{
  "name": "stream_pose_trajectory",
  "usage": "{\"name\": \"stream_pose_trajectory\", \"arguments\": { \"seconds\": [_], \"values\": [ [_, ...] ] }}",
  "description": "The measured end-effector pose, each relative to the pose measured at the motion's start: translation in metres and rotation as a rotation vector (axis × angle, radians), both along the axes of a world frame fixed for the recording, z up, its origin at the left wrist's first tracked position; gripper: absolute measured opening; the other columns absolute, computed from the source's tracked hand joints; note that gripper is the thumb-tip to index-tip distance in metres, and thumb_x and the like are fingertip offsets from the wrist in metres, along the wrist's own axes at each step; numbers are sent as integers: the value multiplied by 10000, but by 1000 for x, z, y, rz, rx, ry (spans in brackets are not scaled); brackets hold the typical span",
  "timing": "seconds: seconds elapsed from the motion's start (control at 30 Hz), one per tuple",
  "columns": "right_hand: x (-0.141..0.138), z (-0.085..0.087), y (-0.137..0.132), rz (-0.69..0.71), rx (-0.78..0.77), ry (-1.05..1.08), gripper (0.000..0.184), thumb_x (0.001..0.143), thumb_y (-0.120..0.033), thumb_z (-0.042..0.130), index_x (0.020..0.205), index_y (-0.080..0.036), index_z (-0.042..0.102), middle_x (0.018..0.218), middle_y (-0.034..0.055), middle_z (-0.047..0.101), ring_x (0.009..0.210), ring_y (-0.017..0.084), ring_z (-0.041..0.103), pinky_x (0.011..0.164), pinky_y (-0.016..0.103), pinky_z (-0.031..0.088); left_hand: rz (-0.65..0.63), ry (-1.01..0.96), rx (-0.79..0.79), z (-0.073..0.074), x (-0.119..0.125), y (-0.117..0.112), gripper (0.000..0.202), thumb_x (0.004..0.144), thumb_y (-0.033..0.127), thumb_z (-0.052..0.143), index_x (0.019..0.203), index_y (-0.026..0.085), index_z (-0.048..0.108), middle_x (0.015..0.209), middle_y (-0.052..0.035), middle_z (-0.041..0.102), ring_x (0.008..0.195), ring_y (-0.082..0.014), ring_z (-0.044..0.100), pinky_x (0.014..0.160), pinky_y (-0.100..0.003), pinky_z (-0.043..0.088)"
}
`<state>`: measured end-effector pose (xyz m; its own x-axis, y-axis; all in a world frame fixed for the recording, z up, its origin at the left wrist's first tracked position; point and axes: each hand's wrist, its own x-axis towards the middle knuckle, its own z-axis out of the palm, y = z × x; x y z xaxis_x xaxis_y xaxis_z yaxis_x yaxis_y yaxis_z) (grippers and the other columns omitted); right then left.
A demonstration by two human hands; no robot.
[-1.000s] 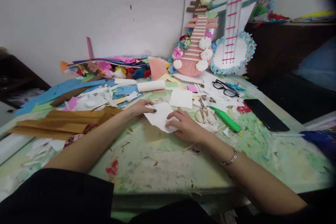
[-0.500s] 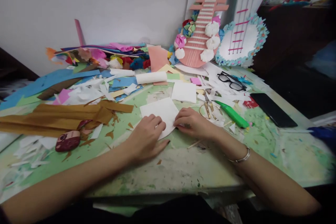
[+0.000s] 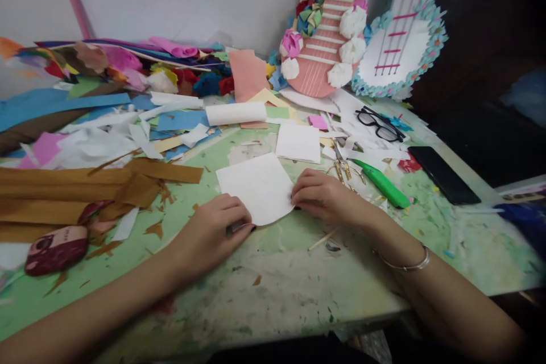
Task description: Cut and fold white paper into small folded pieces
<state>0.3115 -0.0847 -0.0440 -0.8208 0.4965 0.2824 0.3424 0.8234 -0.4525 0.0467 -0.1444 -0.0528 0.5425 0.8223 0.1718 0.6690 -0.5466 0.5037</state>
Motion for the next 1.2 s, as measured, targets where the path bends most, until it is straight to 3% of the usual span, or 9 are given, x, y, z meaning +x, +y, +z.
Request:
{"name": "stream_pose_trajectory", "arguments": {
  "seconds": [0.27, 0.47, 0.6, 0.8, 1.2],
  "values": [
    [4, 7, -2, -61, -245, -84, 131, 860, -145, 556, 910, -142, 678, 845, 66, 678, 782, 138, 594, 709, 260, 451, 79, 5, -323, 11, -4, 9, 148, 808, 273, 580, 724, 179, 658, 660, 16, 595, 589, -99, 491, 540, -208, 346],
    [3, 5, -1, -235, -484, -90, 108, 823, -170, 602, 883, -150, 690, 785, 34, 708, 670, 111, 619, 625, 220, 457, 114, -48, -523, 10, -10, 17, 171, 798, 335, 589, 783, 188, 676, 581, 31, 559, 531, -93, 457, 479, -190, 324],
    [2, 3, -1, -314, -530, -91, 90, 801, -188, 621, 849, -146, 685, 728, 21, 682, 634, 106, 596, 595, 215, 436, 145, -86, -521, 7, -13, 21, 188, 787, 360, 597, 781, 183, 664, 608, 15, 593, 550, -103, 500, 481, -193, 356],
    [0, -2, -3, -370, -469, -83, 112, 776, -174, 627, 883, -149, 654, 701, 0, 643, 607, 91, 550, 580, 213, 393, 168, -72, -512, 5, -12, 23, 183, 772, 340, 596, 714, 174, 644, 581, 14, 586, 525, -98, 497, 472, -191, 360],
    [-4, -2, -5, -390, -410, -126, 129, 763, -155, 593, 877, -165, 652, 667, -7, 602, 571, 89, 498, 568, 233, 360, 197, 6, -447, 2, -13, 23, 178, 769, 346, 599, 701, 184, 626, 583, 21, 587, 527, -98, 503, 490, -201, 358]
  ]
}}
